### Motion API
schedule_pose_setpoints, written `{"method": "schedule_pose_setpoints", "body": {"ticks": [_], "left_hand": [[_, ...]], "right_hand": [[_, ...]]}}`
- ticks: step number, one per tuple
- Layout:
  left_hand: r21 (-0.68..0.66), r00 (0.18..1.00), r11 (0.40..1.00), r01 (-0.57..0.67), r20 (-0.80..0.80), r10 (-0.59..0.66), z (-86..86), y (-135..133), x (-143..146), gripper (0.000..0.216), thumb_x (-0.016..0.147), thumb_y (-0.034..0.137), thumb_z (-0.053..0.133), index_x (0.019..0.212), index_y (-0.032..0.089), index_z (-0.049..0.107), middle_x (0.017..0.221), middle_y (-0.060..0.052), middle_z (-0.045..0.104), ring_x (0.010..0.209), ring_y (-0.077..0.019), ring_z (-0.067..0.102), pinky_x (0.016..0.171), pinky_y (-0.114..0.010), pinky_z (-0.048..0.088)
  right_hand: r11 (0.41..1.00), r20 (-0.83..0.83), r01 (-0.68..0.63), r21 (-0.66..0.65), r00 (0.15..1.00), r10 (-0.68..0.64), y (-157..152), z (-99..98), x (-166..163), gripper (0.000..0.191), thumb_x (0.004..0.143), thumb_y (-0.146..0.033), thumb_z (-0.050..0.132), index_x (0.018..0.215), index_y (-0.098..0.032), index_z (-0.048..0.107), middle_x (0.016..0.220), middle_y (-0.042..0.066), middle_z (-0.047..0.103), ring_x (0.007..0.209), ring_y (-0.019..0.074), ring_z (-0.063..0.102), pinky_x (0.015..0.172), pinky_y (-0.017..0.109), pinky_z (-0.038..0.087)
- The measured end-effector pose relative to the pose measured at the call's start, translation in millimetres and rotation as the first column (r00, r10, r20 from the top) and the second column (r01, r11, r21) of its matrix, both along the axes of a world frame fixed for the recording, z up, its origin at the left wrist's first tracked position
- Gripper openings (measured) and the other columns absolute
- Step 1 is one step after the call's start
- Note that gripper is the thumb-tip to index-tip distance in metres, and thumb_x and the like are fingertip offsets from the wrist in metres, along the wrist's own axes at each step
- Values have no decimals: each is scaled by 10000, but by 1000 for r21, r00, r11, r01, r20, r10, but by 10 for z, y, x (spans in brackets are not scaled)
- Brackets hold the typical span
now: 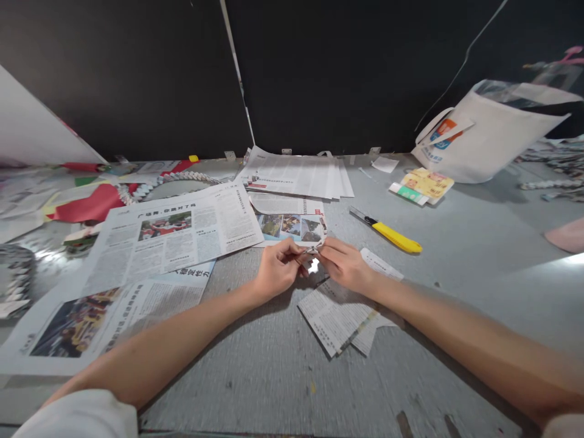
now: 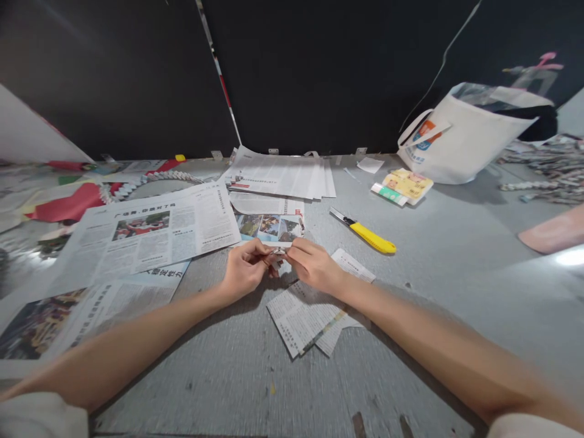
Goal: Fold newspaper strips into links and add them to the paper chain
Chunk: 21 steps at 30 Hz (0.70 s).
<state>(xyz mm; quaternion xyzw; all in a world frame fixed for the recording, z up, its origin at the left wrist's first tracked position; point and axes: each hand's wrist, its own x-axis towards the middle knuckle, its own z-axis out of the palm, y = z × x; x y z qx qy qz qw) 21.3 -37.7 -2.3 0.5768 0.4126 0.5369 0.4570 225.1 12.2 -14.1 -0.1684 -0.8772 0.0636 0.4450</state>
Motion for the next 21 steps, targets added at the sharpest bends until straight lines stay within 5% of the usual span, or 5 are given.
{"method": "schedule_pose_setpoints", "body": {"ticks": [5,14,21], "left_hand": [[102,996,995,-13,-85,21,-21,-13,-14,281,924,291,739,794,209,504,632,31,608,532,-152,693,493,-239,529],[274,951,955,-110,-250,182,-42,17,-34,215,994,363,711,922,193,600,801,-22,750,685,-147,738,659,-260,580],[173,951,979,-110,-267,154,0,-8,-40,252,1016,448,672,1011,196,658,842,-28,768,736,-160,762,670,-260,573]], "right_hand": [[998,-9,-35,-43,999,35,4,15,-4,212,1071,-150,518,904,-220,626,825,57,595,764,213,580,659,334,504],[936,-170,-40,-350,985,-22,78,113,-51,64,1037,-209,671,1052,-217,732,928,54,731,851,188,694,786,325,556],[852,-292,-128,-508,956,-31,104,107,-48,59,965,-275,777,957,-254,832,913,53,794,841,208,740,791,366,605]]}}
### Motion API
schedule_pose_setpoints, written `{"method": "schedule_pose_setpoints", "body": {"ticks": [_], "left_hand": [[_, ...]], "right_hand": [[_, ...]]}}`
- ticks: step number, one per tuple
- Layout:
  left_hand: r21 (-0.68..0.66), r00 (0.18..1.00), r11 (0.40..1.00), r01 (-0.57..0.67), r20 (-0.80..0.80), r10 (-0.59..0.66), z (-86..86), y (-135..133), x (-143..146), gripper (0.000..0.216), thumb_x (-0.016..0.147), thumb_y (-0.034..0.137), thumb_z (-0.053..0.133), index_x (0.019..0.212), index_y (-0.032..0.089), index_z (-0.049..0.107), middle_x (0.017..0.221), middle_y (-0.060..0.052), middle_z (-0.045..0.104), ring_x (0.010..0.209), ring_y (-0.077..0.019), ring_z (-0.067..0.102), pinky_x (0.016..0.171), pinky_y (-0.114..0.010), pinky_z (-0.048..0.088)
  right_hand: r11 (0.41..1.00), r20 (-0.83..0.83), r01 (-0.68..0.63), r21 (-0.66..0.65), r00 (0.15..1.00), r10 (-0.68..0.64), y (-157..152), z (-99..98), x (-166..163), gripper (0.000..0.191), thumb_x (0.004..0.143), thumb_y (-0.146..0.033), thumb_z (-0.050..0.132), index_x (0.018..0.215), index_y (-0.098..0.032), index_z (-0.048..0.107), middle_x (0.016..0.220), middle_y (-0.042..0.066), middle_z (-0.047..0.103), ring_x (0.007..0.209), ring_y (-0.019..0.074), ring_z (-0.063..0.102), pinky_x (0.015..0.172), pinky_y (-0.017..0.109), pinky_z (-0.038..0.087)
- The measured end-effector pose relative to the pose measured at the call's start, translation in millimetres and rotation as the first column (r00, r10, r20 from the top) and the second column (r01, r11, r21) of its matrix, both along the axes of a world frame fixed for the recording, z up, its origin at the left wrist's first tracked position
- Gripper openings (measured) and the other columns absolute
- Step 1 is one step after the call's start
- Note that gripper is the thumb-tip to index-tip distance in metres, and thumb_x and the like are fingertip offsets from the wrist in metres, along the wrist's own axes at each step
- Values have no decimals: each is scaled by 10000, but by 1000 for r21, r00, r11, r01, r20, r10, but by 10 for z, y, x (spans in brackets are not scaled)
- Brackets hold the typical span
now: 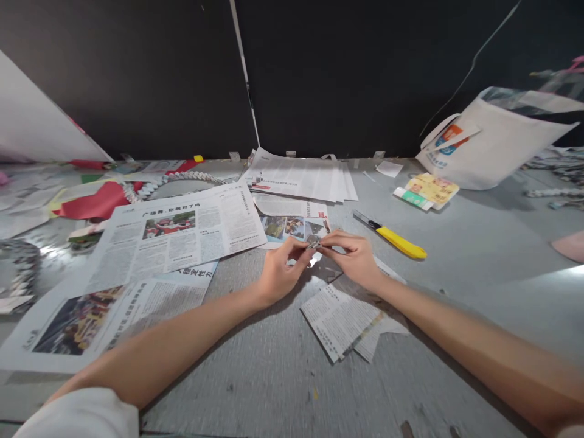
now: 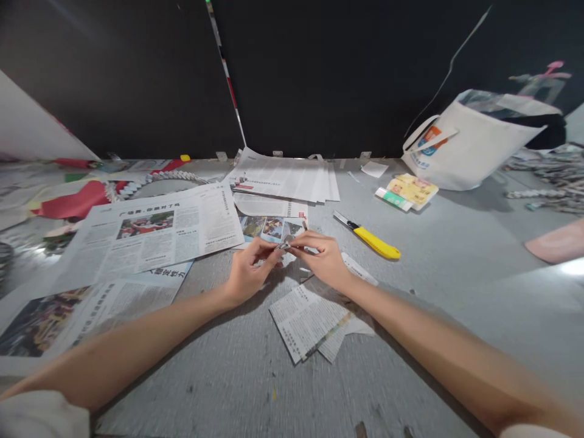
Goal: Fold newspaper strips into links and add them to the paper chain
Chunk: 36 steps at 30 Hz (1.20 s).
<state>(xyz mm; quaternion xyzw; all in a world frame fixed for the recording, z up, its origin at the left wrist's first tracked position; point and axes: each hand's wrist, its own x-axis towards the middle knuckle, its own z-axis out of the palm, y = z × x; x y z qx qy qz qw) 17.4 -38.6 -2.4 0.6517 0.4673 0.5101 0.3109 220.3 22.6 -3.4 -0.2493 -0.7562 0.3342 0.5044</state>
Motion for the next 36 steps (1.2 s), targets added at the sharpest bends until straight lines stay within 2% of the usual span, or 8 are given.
{"method": "schedule_pose_setpoints", "body": {"ticks": [2,5,9,15,20,25,31,36], "left_hand": [[-74,998,996,51,51,-47,32,12,-5,313,1035,502,627,1005,193,665,804,-31,762,722,-164,760,677,-269,572],[-183,961,964,192,236,-147,92,66,-16,385,1019,570,625,1026,188,665,814,-45,765,708,-177,755,710,-310,594],[-230,901,921,313,379,-212,130,160,-32,371,944,550,745,1019,188,712,944,-78,795,881,-206,775,849,-353,602],[-234,912,954,189,402,-82,77,214,-25,380,885,531,811,976,170,734,899,-70,788,839,-189,746,822,-347,595],[-233,928,948,216,351,-126,135,198,-14,371,887,500,811,1026,160,762,943,-89,785,810,-170,714,794,-331,581],[-266,926,938,223,358,-119,162,197,-28,379,858,512,833,972,164,733,904,-68,768,761,-163,709,759,-325,578],[-279,934,934,225,336,-125,119,217,-43,370,873,514,808,918,160,709,830,-54,755,707,-154,704,708,-305,564],[-252,950,948,192,289,-116,111,224,-45,321,904,477,772,935,162,715,796,-36,730,699,-145,686,679,-283,542]], "right_hand": [[1000,-8,13,3,1000,-13,-19,9,4,60,950,-250,787,949,-258,847,885,47,798,804,200,737,755,356,601],[998,-16,48,35,999,-47,-47,24,14,91,952,-217,774,952,-258,855,888,49,805,793,198,736,749,358,595],[997,13,62,54,998,-63,-40,22,19,117,974,-210,745,962,-255,852,906,51,806,816,201,738,773,362,595],[999,103,33,1,994,-33,31,-11,2,140,1021,-251,686,1061,-252,821,1020,66,794,946,216,736,874,377,586],[993,116,-4,-117,993,17,61,-36,13,116,1007,-313,714,1070,-249,787,996,55,757,926,207,706,857,359,561],[970,32,-98,-224,994,108,54,19,37,171,1001,-384,722,1061,-239,790,1003,63,749,937,206,697,832,345,544],[923,23,-140,-359,987,159,67,69,33,293,982,-477,726,881,-207,778,830,38,720,775,173,661,723,319,525],[950,70,-88,-300,991,114,42,20,14,226,957,-432,750,975,-215,811,909,61,789,824,193,722,749,336,569]]}}
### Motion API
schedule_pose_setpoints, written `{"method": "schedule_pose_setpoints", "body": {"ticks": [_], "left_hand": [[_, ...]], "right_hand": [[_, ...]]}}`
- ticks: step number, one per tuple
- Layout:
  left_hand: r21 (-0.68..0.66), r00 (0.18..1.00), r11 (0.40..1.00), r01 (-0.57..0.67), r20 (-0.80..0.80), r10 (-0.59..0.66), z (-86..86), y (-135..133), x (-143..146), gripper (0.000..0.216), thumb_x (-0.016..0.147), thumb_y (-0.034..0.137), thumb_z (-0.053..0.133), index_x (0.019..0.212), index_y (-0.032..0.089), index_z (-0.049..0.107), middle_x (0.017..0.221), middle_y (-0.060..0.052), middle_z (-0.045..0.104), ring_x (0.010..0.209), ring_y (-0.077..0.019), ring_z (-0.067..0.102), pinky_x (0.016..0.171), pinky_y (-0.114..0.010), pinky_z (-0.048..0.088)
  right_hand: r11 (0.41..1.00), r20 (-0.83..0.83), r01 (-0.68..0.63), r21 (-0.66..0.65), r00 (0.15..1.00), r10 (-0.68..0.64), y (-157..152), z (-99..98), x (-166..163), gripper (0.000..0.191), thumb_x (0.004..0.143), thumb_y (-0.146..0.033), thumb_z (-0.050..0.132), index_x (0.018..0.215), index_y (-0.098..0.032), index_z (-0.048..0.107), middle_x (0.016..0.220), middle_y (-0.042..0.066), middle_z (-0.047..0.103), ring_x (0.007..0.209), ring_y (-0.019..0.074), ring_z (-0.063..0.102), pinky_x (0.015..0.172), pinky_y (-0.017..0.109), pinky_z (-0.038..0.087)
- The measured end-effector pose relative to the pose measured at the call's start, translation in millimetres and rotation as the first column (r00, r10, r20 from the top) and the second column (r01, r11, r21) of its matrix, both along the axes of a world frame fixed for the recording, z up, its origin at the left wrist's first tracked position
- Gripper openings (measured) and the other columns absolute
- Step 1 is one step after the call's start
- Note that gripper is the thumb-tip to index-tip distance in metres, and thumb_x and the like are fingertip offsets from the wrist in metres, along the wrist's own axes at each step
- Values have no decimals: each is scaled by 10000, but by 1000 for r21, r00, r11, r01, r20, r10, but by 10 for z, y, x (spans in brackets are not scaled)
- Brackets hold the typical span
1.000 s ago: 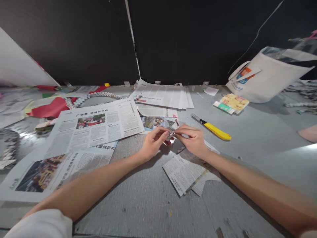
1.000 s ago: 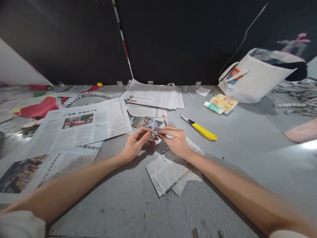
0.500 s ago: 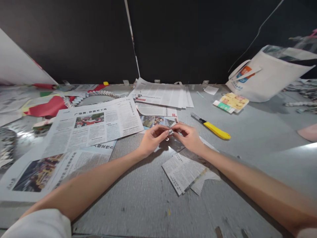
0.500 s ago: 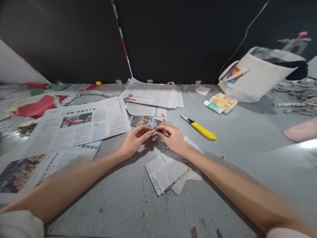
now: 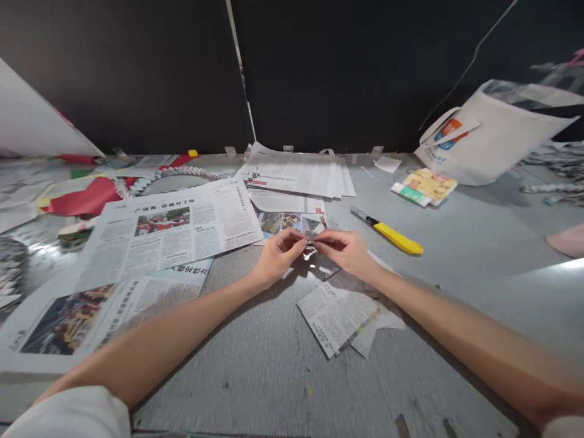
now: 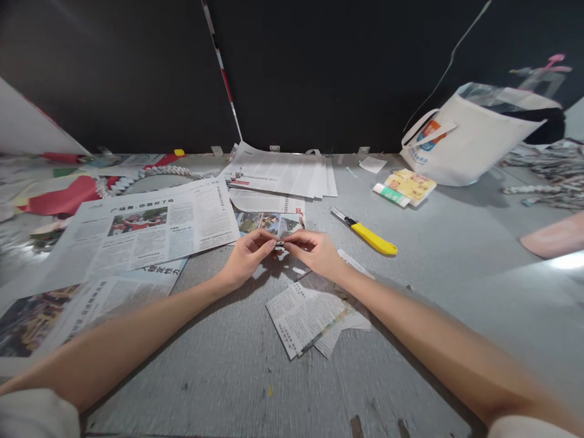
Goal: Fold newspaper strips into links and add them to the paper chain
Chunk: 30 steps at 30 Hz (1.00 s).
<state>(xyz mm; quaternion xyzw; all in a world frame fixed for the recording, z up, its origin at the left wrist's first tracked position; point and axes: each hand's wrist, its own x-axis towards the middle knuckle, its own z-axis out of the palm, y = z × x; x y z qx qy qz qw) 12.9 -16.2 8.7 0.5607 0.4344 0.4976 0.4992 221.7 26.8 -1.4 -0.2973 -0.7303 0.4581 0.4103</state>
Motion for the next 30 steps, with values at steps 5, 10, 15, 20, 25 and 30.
{"method": "schedule_pose_setpoints", "body": {"ticks": [5,10,15,20,25,30], "left_hand": [[9,999,1000,-21,-25,21,-28,8,9,299,910,459,771,904,168,700,781,-31,713,712,-150,680,685,-292,545],[6,1000,1000,10,-22,-9,-49,8,11,315,911,472,774,924,166,701,805,-42,728,713,-149,683,688,-293,547],[14,997,997,73,17,-73,-26,-6,2,328,923,488,759,977,170,696,832,-45,732,727,-152,684,708,-300,560],[8,997,997,77,17,-77,6,-24,0,301,940,459,740,990,165,704,837,-43,718,730,-154,682,725,-305,560],[26,999,998,49,-20,-48,23,-63,3,307,965,466,705,993,160,716,840,-36,695,745,-156,688,739,-300,559],[54,997,996,75,-26,-73,13,-81,4,344,961,494,717,1012,154,722,893,-62,721,782,-161,696,746,-295,564]], "right_hand": [[981,85,67,184,993,-84,-37,-23,4,150,975,-302,694,974,-208,811,894,52,812,787,184,742,717,315,580],[932,98,119,343,982,-161,-78,-20,4,142,967,-223,669,964,-225,812,859,33,807,743,172,735,698,305,582],[899,18,158,407,983,-181,-120,-13,-3,146,956,-184,681,961,-228,820,869,37,812,763,182,754,728,329,601],[902,-24,177,395,983,-182,-124,-5,-6,149,941,-193,690,956,-235,832,885,39,823,770,189,767,726,336,625],[898,-26,197,393,979,-203,-122,-7,-8,147,944,-207,689,955,-241,831,865,37,814,742,183,746,704,337,624],[894,-36,187,408,981,-189,-122,-7,-17,145,953,-201,683,955,-236,824,842,35,802,719,175,727,687,329,605]]}}
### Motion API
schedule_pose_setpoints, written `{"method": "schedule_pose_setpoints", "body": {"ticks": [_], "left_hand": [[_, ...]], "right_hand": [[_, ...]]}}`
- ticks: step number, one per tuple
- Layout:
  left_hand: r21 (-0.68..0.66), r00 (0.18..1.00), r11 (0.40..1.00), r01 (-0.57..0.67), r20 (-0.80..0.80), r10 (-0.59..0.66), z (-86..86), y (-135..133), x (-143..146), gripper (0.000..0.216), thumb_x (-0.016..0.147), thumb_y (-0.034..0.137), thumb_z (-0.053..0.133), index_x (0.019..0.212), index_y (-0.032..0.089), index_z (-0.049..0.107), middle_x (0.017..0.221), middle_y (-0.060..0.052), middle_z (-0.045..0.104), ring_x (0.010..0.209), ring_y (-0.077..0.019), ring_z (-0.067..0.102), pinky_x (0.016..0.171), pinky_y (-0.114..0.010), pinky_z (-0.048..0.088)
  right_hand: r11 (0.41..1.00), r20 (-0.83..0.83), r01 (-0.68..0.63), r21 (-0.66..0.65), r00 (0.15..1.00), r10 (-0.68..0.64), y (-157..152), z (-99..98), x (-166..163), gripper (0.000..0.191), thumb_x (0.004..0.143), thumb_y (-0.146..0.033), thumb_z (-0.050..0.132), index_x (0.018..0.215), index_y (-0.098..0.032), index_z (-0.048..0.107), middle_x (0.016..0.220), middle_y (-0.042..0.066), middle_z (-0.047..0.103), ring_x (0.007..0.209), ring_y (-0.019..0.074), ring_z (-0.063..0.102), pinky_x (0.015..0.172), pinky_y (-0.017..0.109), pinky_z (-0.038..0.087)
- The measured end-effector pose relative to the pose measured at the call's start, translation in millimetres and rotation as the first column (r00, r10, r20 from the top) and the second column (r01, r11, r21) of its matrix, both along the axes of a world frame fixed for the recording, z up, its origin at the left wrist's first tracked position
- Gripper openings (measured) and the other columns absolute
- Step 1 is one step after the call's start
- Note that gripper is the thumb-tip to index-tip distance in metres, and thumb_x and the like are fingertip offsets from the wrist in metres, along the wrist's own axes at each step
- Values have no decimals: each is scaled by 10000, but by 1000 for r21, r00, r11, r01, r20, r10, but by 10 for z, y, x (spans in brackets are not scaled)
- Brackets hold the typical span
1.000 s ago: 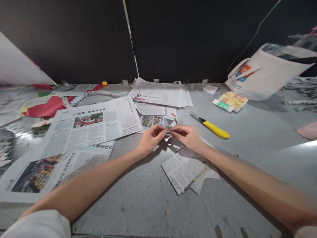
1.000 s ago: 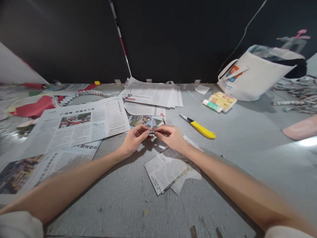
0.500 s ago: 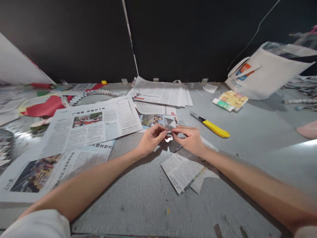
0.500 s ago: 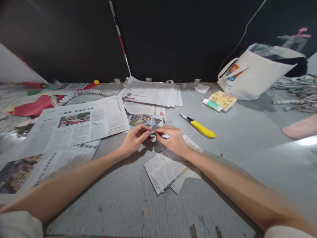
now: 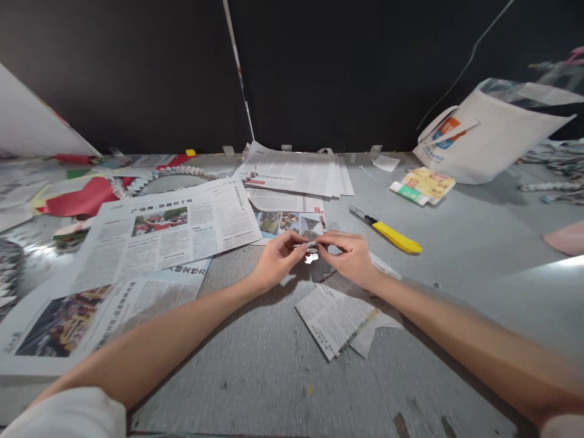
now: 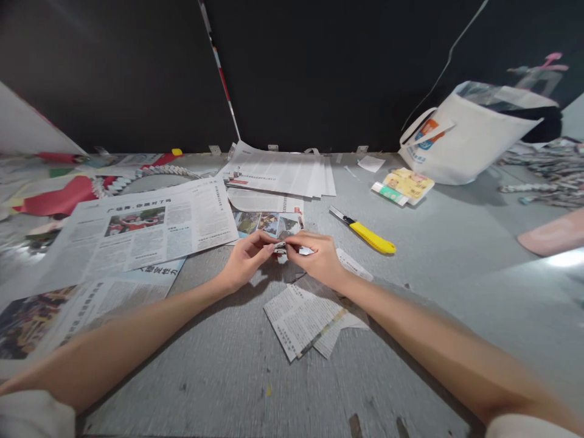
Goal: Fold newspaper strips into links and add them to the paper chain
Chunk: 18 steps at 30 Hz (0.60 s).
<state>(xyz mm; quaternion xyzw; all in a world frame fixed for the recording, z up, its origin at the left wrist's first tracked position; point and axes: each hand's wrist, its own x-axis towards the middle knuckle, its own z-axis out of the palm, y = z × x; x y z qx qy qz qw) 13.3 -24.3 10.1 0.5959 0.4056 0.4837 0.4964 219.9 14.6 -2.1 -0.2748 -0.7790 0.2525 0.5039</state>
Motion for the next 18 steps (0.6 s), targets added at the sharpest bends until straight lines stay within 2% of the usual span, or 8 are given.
{"method": "schedule_pose_setpoints", "body": {"ticks": [8,18], "left_hand": [[-18,999,1000,1,37,0,-14,21,6,282,941,432,747,995,157,715,859,-47,721,726,-144,682,731,-295,568],[-31,996,999,29,81,-27,-20,28,-10,330,959,488,726,1015,163,707,871,-59,745,744,-160,708,744,-310,577]], "right_hand": [[1000,22,8,28,1000,-8,-17,27,7,166,959,-221,670,938,-247,833,845,36,811,723,179,746,687,330,621],[998,1,2,59,1000,-2,-8,-7,17,173,961,-214,682,966,-262,849,901,39,827,755,190,771,720,352,663]]}}
